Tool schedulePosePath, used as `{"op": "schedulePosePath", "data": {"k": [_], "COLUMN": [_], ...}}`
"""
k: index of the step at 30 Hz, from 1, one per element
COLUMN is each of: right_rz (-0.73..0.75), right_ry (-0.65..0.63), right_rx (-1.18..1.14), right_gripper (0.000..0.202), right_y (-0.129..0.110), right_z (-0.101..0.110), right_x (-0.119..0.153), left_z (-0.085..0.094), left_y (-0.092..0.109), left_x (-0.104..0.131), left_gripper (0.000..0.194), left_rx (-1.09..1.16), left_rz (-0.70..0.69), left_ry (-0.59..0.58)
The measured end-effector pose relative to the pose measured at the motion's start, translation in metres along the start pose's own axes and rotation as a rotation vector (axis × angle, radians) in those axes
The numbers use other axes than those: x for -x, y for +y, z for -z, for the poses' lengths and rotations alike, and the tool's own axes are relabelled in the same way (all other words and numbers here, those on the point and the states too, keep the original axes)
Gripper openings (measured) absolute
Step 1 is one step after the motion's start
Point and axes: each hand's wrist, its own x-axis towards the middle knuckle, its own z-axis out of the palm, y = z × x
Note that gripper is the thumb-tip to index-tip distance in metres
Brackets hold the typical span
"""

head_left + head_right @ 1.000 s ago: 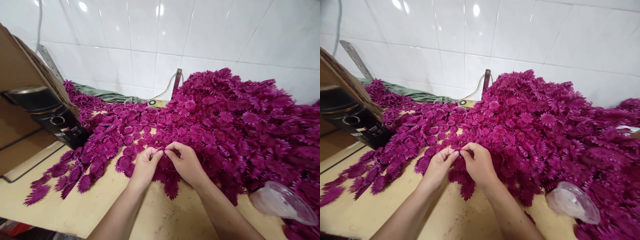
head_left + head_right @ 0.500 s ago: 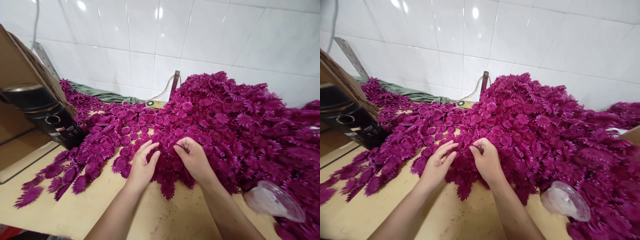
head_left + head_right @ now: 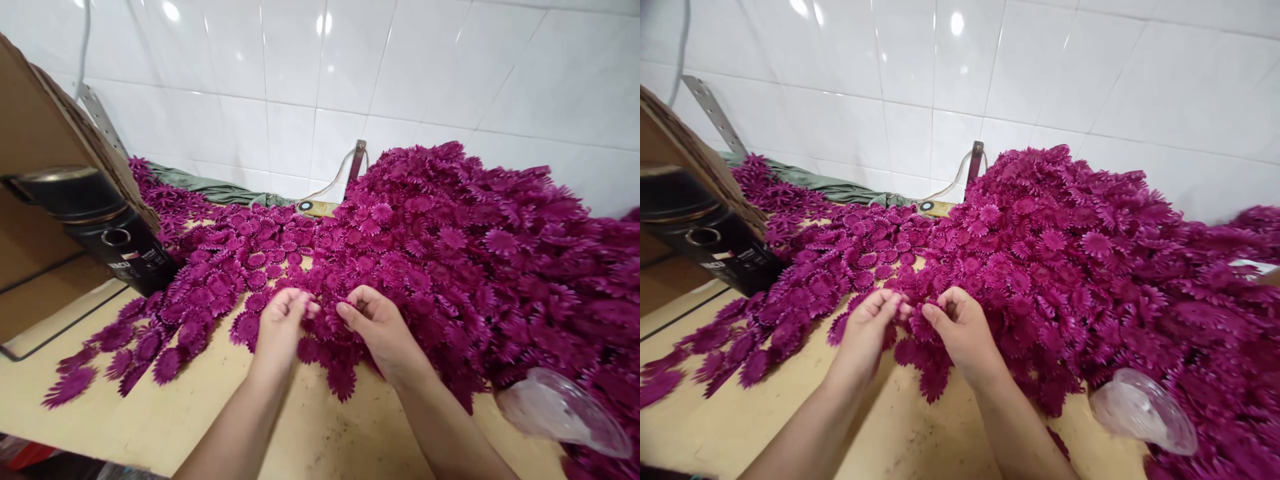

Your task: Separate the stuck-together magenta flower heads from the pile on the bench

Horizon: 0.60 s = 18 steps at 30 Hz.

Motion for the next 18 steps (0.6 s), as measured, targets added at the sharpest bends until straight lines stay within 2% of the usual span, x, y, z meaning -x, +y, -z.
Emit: {"op": "schedulePosePath", "data": {"k": [2, 4, 9, 14, 16, 18], "right_rz": [0.028, 0.044, 0.01, -0.008, -0.025, -0.041], "right_ry": [0.034, 0.058, 0.029, 0.08, 0.097, 0.108], "right_rx": [-0.003, 0.009, 0.022, 0.024, 0.028, 0.015], "right_gripper": [0.025, 0.021, 0.019, 0.024, 0.027, 0.029], "right_y": [-0.003, -0.004, -0.003, 0.001, 0.002, 0.003], "right_z": [0.008, 0.014, 0.012, 0.007, 0.008, 0.008], "right_x": [0.003, 0.005, 0.003, 0.0, -0.001, -0.002], "left_z": [0.008, 0.011, -0.003, -0.008, -0.007, -0.006], "left_y": [0.003, 0.005, 0.005, -0.004, -0.009, -0.013], "left_x": [-0.006, -0.007, 0.004, 0.009, 0.007, 0.007], "left_gripper": [0.019, 0.021, 0.022, 0.018, 0.025, 0.038], "left_rx": [0.095, 0.115, 0.022, -0.085, -0.21, -0.354], "left_rz": [-0.001, 0.001, 0.055, 0.075, 0.065, -0.002], "left_ry": [0.127, 0.15, -0.066, -0.189, -0.218, -0.223]}}
